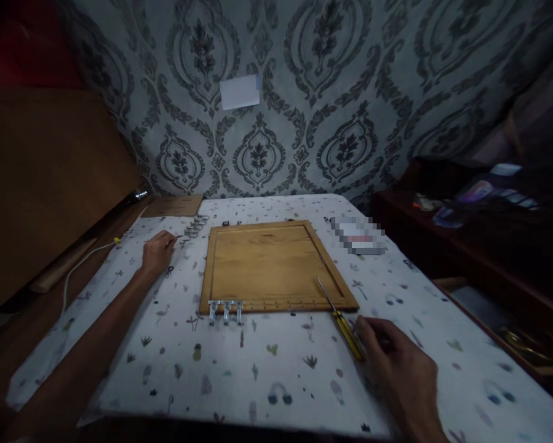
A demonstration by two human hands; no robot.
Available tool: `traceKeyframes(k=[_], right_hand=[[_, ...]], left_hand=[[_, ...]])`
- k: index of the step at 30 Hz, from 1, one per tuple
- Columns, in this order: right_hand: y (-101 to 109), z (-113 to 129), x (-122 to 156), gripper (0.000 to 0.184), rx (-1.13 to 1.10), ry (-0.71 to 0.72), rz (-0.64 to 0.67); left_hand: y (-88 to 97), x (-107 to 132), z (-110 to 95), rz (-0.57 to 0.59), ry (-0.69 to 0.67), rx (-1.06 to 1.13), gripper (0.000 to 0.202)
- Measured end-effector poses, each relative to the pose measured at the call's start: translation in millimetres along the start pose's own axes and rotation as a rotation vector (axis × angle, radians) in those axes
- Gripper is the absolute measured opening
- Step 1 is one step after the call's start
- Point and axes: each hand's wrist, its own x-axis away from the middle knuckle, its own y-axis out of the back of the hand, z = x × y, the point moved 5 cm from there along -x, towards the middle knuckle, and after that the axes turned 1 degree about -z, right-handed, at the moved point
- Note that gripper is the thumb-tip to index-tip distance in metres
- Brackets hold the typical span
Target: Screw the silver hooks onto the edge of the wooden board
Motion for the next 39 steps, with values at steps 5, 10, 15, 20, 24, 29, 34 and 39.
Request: traceKeyframes(k=[5,10,15,20,24,29,34,39], right_hand=[[5,12,13,0.056,-0.086,0.046,-0.189],[-10,67,55,0.021,-0.248,0.423,-0.085],[-29,124,107,0.03,-0.374,0.799,0.139],[-39,124,130,0.027,-0.403,0.762,0.243],[-43,114,133,0.023,-0.559,0.701,0.273],[-51,111,120,0.021,-0.681,0.571,0.291],[-72,111,96,0.023,-0.767,0.23,0.415],[-92,110,76,0.02,-0.835,-0.033,0.517]], left_hand=[[25.1,9,-43,0.012,-0.11,0.09,0.02],[49.3,44,-119,0.172,-0.318,0.244,0.022],[71.7,92,-184,0.509,-0.517,0.452,0.024],[85.7,111,-207,0.648,-0.523,0.597,0.019],[79.1,108,-208,0.748,-0.362,0.757,0.011],[55.6,97,-209,0.757,-0.193,0.889,0.014],[34.8,77,-208,0.592,-0.202,0.768,0.016],[17.6,66,-197,0.455,-0.267,0.643,0.024]])
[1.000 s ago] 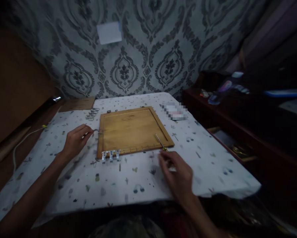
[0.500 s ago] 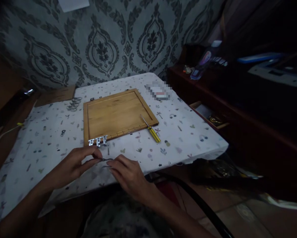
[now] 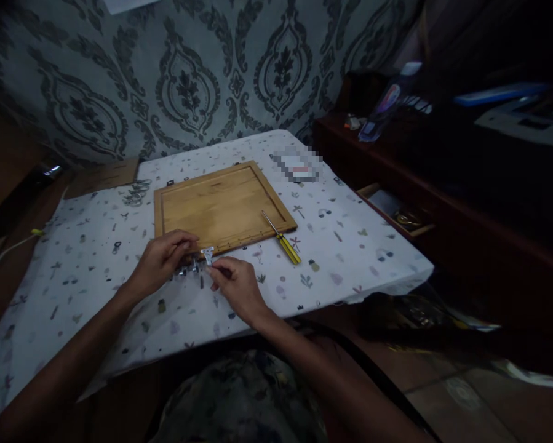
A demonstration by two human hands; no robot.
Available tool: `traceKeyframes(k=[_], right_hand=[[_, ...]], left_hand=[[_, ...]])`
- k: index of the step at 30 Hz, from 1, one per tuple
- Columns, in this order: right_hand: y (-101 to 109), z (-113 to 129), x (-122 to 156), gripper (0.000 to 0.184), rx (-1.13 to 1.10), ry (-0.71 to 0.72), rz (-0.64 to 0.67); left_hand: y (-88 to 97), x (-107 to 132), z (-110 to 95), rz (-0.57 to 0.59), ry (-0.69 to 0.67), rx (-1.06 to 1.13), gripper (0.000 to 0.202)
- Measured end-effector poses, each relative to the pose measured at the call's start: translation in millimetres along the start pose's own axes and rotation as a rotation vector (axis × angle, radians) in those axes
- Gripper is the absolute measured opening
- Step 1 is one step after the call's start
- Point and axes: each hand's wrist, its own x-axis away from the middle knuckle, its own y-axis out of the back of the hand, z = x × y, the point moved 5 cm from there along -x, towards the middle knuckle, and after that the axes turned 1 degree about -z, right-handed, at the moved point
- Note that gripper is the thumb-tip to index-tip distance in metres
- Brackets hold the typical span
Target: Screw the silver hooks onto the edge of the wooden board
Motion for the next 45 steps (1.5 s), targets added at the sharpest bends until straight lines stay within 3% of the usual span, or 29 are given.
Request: traceKeyframes(k=[6,14,30,39,45], right_hand=[[-3,-6,-14,0.017,0.036,-0.073,0.042],[-6,-4,-18,0.019,0.09,-0.068,0.049],[-9,-4,-18,0.021,0.103,-0.063,0.064],[-11,-8,-18,0.02,0.115,-0.077,0.073],[-9,-8,-18,0.019,0.157,-0.073,0.062]], left_hand=[[-11.3,4,18,0.027,-0.024,-0.012,0.027],[-19.0,10,26,0.027,-0.032,0.011,0.031],[-17.9,12,22,0.081,-0.032,0.05,0.048],[-17.9,13,16,0.087,-0.167,-0.084,0.05],[-17.8,15,14,0.077,-0.187,-0.102,0.054]])
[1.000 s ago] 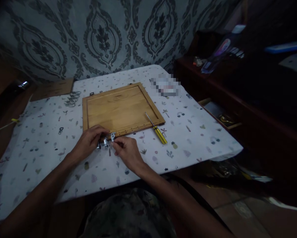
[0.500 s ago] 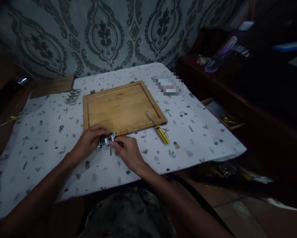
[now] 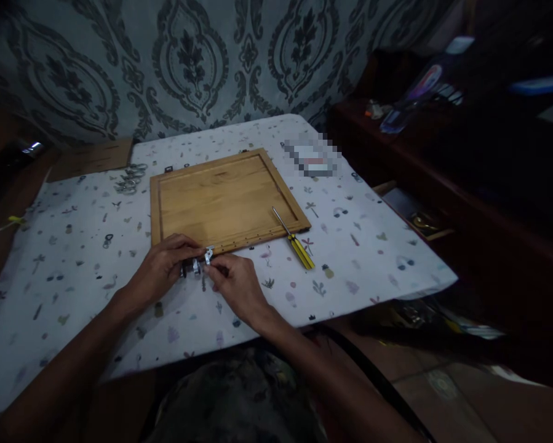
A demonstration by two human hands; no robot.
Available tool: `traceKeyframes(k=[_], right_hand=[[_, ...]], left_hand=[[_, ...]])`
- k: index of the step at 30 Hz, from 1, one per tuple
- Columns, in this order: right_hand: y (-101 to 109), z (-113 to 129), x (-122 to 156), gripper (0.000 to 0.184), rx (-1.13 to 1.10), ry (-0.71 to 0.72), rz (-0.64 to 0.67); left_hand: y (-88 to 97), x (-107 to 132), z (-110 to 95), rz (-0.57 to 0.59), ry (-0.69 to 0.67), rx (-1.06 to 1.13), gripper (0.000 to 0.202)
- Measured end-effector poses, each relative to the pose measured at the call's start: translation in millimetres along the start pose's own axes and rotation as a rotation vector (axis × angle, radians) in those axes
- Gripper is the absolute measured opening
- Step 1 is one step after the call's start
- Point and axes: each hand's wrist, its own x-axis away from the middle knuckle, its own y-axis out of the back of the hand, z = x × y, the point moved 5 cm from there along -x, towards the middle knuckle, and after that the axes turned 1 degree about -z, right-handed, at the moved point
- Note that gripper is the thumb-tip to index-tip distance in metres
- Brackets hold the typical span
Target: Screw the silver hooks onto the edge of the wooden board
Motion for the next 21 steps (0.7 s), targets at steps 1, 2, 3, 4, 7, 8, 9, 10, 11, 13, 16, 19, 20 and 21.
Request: traceKeyframes(k=[1,2,3,4,7,8,9,10,11,13,16,19,20,21], right_hand=[[0.2,0.4,0.1,0.019,0.018,0.004,-0.003],[0.3,0.7,0.1,0.019,0.033,0.009,-0.004],[0.3,1.0,0.2,0.019,0.041,0.016,-0.007],[0.2,1.1,0.3,0.018,0.045,0.025,-0.009],[-0.1,1.0,0.9,0.019,0.05,0.053,-0.018],[0.0,0.7,1.1,0.019,0.053,0.062,-0.023],[0.1,0.6,1.2,0.019,0.059,0.072,-0.027],[0.2,0.6,1.4,0.019,0.066,0.082,-0.03],[0.4,0.7,1.6,0.019,0.071,0.091,-0.033],[1.1,1.0,1.9,0.019,0.079,0.103,-0.037],[2.4,1.9,2.6,0.017,0.099,0.109,-0.039],[2.8,2.2,3.3,0.016,0.108,0.11,-0.031],[2.7,2.0,3.3,0.016,0.104,0.109,-0.03],[2.7,1.7,3.3,0.016,0.1,0.108,-0.031]], left_hand=[[0.2,0.2,-0.3,-0.001,-0.003,0.007,0.055],[0.3,0.4,-0.5,0.001,-0.004,0.013,0.056],[0.6,0.4,-0.8,0.006,-0.004,0.018,0.056],[0.9,0.4,-1.0,0.011,-0.001,0.021,0.056],[1.7,0.2,-2.2,0.024,0.004,0.018,0.056],[1.9,0.2,-2.6,0.026,0.005,0.016,0.055],[1.8,0.3,-3.0,0.028,0.005,0.016,0.054],[1.6,0.5,-3.4,0.03,0.005,0.019,0.054],[1.5,0.7,-3.6,0.031,0.005,0.02,0.053],[1.3,1.1,-3.6,0.025,0.009,0.016,0.052],[1.4,1.3,-3.8,0.021,0.003,-0.008,0.051],[1.9,0.6,-4.7,0.032,-0.005,-0.019,0.05],[2.3,0.3,-4.9,0.037,-0.002,-0.019,0.049],[2.7,0.0,-5.1,0.044,0.003,-0.018,0.049]])
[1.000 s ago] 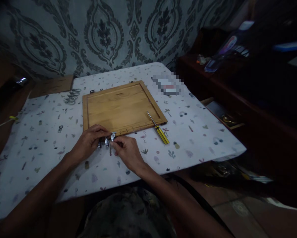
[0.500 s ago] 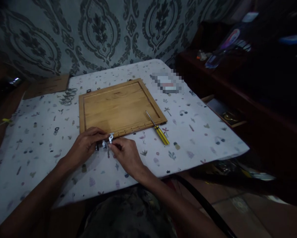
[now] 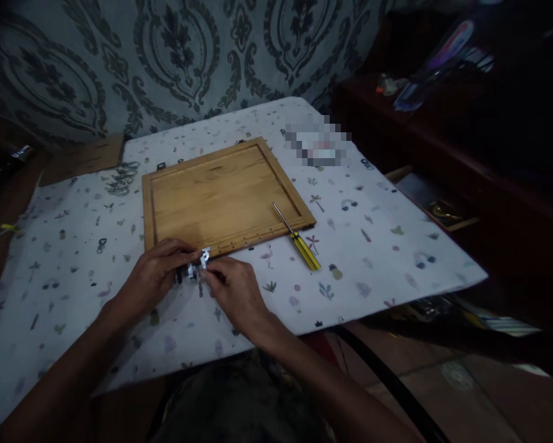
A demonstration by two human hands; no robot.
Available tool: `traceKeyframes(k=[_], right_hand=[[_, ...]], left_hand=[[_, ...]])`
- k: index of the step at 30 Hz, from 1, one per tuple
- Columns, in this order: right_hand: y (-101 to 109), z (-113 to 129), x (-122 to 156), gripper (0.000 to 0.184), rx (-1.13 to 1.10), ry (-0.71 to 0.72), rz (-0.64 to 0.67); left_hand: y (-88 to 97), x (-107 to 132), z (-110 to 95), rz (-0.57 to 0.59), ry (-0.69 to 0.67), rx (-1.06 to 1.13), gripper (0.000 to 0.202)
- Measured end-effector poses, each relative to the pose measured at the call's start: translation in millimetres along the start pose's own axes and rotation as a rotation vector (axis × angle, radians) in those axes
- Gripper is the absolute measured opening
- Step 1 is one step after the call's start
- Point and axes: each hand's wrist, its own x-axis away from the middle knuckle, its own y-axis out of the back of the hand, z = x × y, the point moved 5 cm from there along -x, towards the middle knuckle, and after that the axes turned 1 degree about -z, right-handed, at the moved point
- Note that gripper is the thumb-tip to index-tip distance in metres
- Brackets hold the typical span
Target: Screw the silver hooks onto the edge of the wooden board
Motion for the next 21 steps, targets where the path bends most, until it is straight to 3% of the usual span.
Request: traceKeyframes(k=[7,17,21], right_hand=[[-1,-3,0,0.015,-0.009,-0.027,-0.001],[-4,-10,2,0.011,-0.218,-0.114,-0.013],[10,-4,6,0.021,-0.165,-0.107,-0.023]], left_hand=[[2.8,-1,-4,0.04,-0.028,-0.059,0.053],[1.5,1,-5,0.097,-0.017,-0.146,0.06],[0.8,1,-6,0.113,-0.016,-0.188,0.055]])
